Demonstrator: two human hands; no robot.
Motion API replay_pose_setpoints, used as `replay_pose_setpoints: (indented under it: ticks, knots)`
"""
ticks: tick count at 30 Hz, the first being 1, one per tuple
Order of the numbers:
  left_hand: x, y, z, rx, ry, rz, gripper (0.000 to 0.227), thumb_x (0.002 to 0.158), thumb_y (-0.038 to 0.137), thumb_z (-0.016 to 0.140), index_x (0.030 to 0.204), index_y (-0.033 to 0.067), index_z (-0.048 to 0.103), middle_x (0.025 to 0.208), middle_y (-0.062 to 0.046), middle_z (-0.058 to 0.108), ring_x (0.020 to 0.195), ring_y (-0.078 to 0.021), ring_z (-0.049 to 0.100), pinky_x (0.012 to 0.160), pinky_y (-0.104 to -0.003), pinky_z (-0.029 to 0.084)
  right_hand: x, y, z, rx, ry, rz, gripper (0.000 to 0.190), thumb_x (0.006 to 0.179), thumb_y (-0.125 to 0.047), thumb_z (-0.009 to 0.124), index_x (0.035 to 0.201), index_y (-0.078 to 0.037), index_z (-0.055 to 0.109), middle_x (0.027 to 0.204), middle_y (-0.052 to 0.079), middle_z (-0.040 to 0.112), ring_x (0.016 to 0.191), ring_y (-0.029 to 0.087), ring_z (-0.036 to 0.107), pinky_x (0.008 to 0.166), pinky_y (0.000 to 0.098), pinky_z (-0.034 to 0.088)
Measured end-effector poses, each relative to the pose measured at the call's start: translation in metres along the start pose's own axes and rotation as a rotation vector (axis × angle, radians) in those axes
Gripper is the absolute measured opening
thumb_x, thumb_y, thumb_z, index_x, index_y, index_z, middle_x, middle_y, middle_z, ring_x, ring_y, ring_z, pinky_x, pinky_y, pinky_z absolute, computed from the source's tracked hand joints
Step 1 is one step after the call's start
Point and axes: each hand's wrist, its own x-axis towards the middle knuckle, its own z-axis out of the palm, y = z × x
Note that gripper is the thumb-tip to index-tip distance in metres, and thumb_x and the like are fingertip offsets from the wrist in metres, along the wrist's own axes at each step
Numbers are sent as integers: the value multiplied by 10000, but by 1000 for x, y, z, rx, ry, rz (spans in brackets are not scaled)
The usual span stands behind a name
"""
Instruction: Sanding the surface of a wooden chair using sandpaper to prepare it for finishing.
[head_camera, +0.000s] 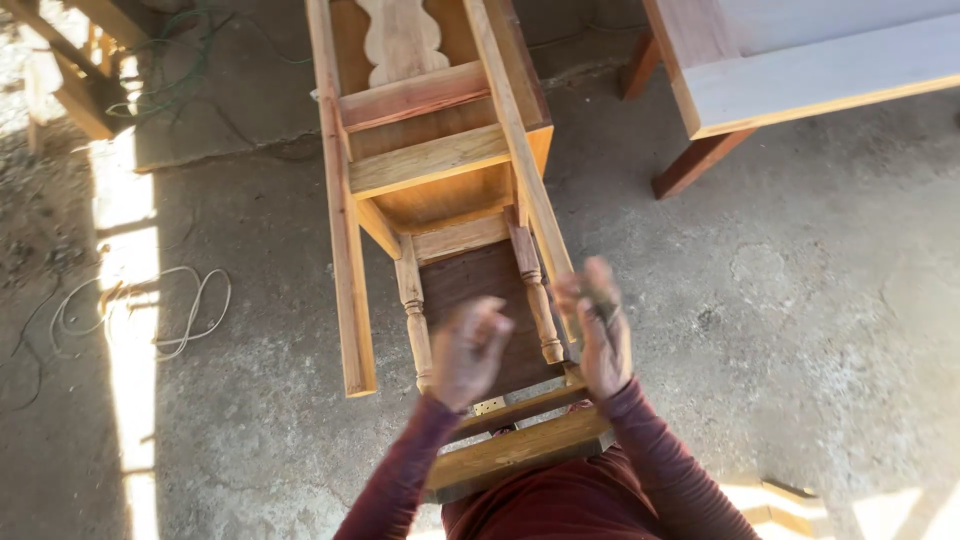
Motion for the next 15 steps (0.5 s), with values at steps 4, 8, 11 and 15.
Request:
replay_pose_setpoints:
  ticks: [4,8,11,15]
  knots:
    - [26,-74,-119,1058,351,-16,563,997,573,565,1376,167,476,1279,-175,577,1155,-371,549,975,-561,489,6,34,-53,-959,176,42,682,1068,-249,393,1677,-77,138,1398,217,503,1166,330,571,968,450,583]
    - [50,-123,-175,717,336,-378,939,878,506,685,1577,181,149,1508,-194,507,1352,-407,489,1046,-518,474,3,80,-42,-1109,-115,268,792,1030,-368,503,1626,-50,90,1396,306,402,1176,417,577,998,487,554]
    - [77,-99,-170,503,298,-666,959,924,506,579,1647,171,46,1359,-255,623,1192,-414,681,1056,-491,542,58,65,-23,-1155,-208,394,863,1038,-400,518,1593,-33,-32,1459,354,306,1282,509,468,1005,543,479]
    - [117,-128,-181,643,329,-619,895,994,506,540,1637,168,17,1296,-271,644,1147,-462,654,987,-535,534,157,78,4,-1291,-169,493,856,998,-429,489,1613,-143,-34,1514,290,309,1291,492,498,1030,536,494]
